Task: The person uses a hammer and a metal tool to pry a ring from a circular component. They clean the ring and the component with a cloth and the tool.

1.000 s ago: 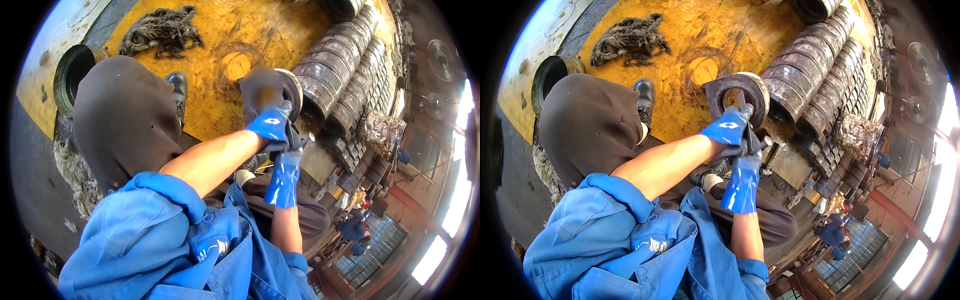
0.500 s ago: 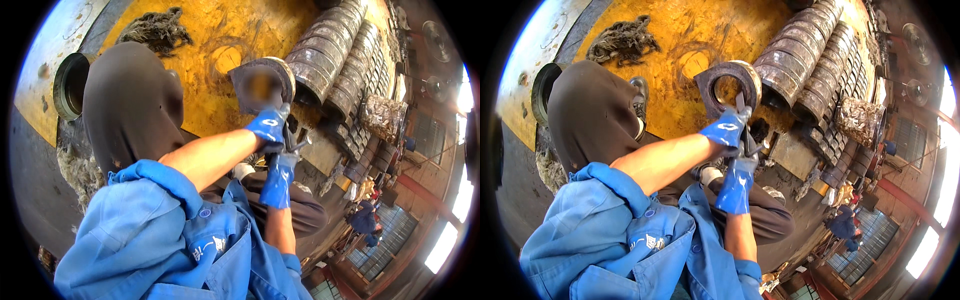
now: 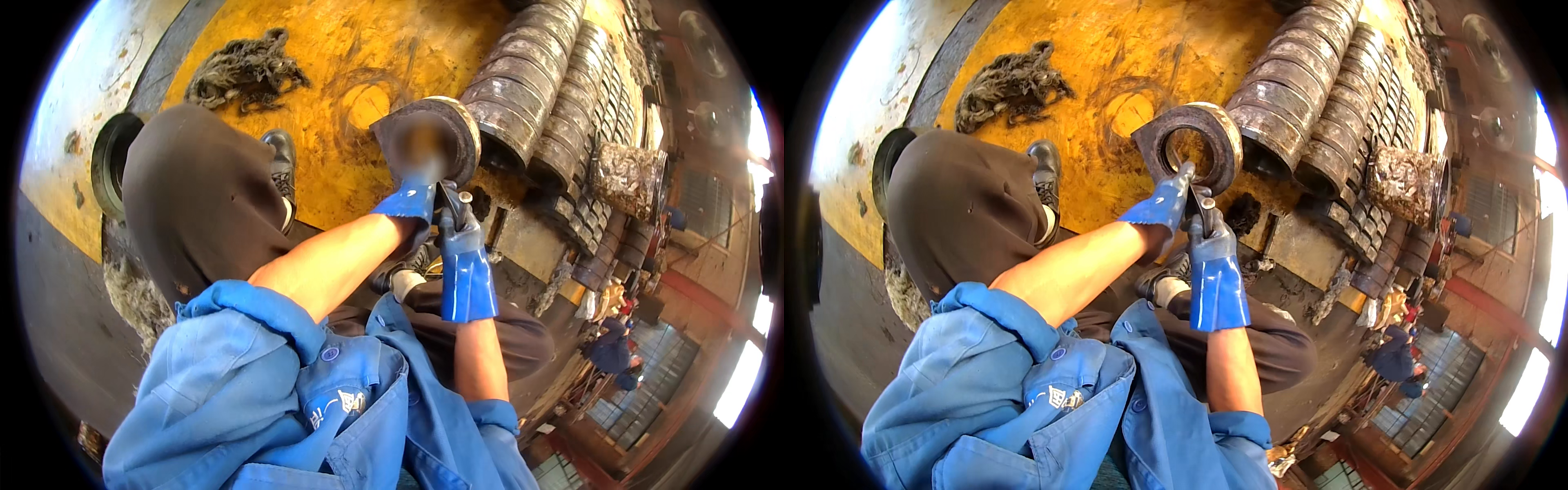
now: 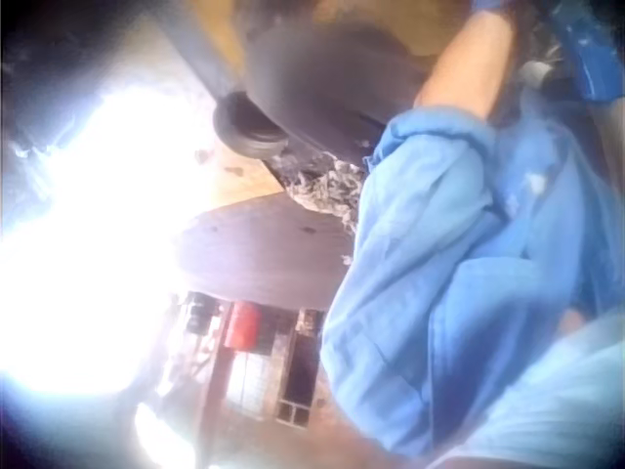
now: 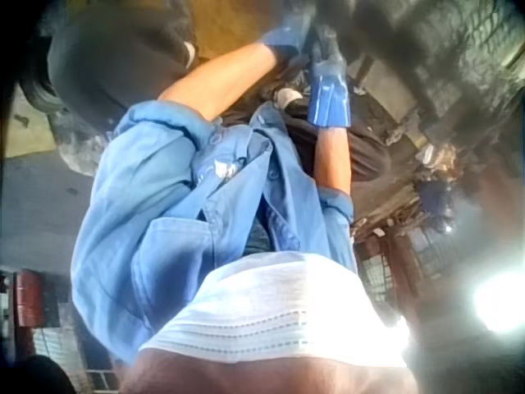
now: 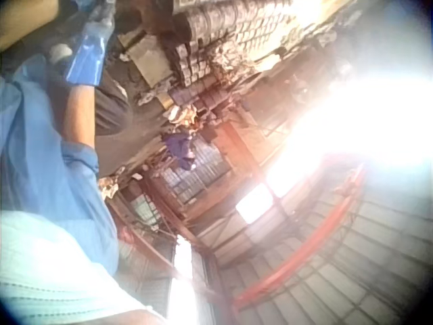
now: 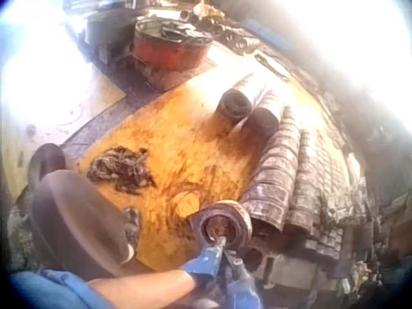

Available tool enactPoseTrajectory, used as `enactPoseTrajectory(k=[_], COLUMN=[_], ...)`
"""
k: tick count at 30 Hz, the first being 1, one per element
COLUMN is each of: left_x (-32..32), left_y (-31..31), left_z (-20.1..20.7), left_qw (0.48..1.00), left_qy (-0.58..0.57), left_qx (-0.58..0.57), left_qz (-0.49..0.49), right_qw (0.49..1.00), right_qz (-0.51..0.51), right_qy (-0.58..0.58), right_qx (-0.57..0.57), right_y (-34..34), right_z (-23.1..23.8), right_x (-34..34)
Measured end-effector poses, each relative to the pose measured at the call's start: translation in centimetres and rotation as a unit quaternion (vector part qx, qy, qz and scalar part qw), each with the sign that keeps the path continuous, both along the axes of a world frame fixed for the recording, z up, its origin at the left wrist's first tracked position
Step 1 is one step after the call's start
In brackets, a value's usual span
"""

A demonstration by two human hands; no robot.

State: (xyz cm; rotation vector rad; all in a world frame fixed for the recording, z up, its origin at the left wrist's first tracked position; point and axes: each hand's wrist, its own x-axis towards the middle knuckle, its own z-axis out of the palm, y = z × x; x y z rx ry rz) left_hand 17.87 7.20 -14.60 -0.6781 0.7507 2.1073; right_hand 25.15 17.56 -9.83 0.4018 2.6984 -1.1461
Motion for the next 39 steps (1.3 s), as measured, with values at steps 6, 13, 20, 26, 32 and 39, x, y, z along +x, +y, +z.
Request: enactPoseTrajectory(k=[6, 13, 20, 26, 32, 39], left_x=[0.0, 3.2, 10.5, 12.4, 11.9, 13.1], left_y=[0.4, -2.2, -4.6, -3.7, -3.7, -5.0], left_z=[-0.9, -9.7, -12.7, -16.1, -18.5, -20.4], left_qw=[0.997, 0.903, 0.351, 0.227, 0.366, 0.427], left_qy=[-0.066, 0.189, 0.458, 0.488, 0.386, 0.288], left_qx=[0.035, -0.103, -0.094, -0.038, 0.026, 0.099], left_qz=[0.019, -0.371, -0.811, -0.842, -0.847, -0.851], right_qw=[0.989, 0.986, 0.982, 0.993, 0.997, 0.998], right_qz=[-0.064, -0.107, -0.101, -0.065, -0.063, -0.041], right_qy=[-0.069, 0.007, 0.000, 0.019, 0.024, 0.017], right_qx=[-0.112, -0.128, -0.161, -0.092, -0.031, -0.036], right_y=[-0.1, 7.4, 12.0, 12.4, 12.4, 13.5], right_z=[7.8, 16.4, 16.2, 13.9, 15.1, 13.8], right_x=[-1.2, -3.0, -2.2, -2.7, -5.6, -8.0])
